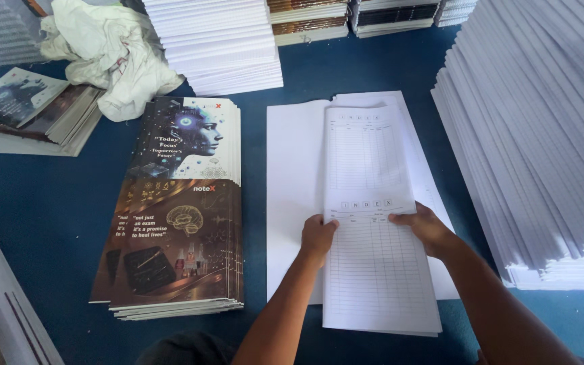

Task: The person assembles notebooks by inserting printed index sheets into printed covers. They repeatedly pick a cover, insert an index sheet, and place the completed notebook on a stack. The person also handles loose white paper sheets and stacks them separately.

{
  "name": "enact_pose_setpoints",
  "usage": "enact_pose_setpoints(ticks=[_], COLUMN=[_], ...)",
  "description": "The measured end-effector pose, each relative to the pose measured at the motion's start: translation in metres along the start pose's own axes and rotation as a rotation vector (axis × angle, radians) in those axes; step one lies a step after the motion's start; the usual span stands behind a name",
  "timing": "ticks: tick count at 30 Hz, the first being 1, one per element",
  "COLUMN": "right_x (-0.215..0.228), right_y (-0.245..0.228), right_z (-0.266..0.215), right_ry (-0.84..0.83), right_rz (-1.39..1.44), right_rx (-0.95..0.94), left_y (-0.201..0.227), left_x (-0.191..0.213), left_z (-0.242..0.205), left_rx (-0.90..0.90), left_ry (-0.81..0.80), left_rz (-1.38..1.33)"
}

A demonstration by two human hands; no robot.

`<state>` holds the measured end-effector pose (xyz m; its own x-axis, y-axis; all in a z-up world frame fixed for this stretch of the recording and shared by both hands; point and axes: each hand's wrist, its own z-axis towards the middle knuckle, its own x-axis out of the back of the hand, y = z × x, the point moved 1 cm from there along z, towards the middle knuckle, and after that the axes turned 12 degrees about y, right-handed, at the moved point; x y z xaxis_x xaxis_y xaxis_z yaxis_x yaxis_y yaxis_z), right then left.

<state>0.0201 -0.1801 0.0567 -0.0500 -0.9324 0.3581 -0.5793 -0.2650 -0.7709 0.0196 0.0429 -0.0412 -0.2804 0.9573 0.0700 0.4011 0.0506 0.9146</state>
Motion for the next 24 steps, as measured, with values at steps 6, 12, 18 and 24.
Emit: enact_pose_setpoints(ticks=[6,12,18,24], right_x=[-0.001,-0.004,-0.004,-0.006], right_y=[-0.01,-0.01,-0.006,-0.007], right_z=[-0.019,-0.023,-0.019,-0.02], right_ry=[0.069,0.078,0.058,0.049], right_rz=[0.007,0.044,0.057,0.066], right_rx=[0.03,0.011,0.017,0.028], left_y=[0.013,0.042,0.063,0.061], left_x=[0.038,0.121,0.174,0.202], left_z=[0.021,0.026,-0.004,-0.001], left_rx=[0.013,-0.466,-0.747,-0.386], left_ry=[0.043,0.41,0.685,0.678], left_rz=[0.301,0.663,1.192,1.252])
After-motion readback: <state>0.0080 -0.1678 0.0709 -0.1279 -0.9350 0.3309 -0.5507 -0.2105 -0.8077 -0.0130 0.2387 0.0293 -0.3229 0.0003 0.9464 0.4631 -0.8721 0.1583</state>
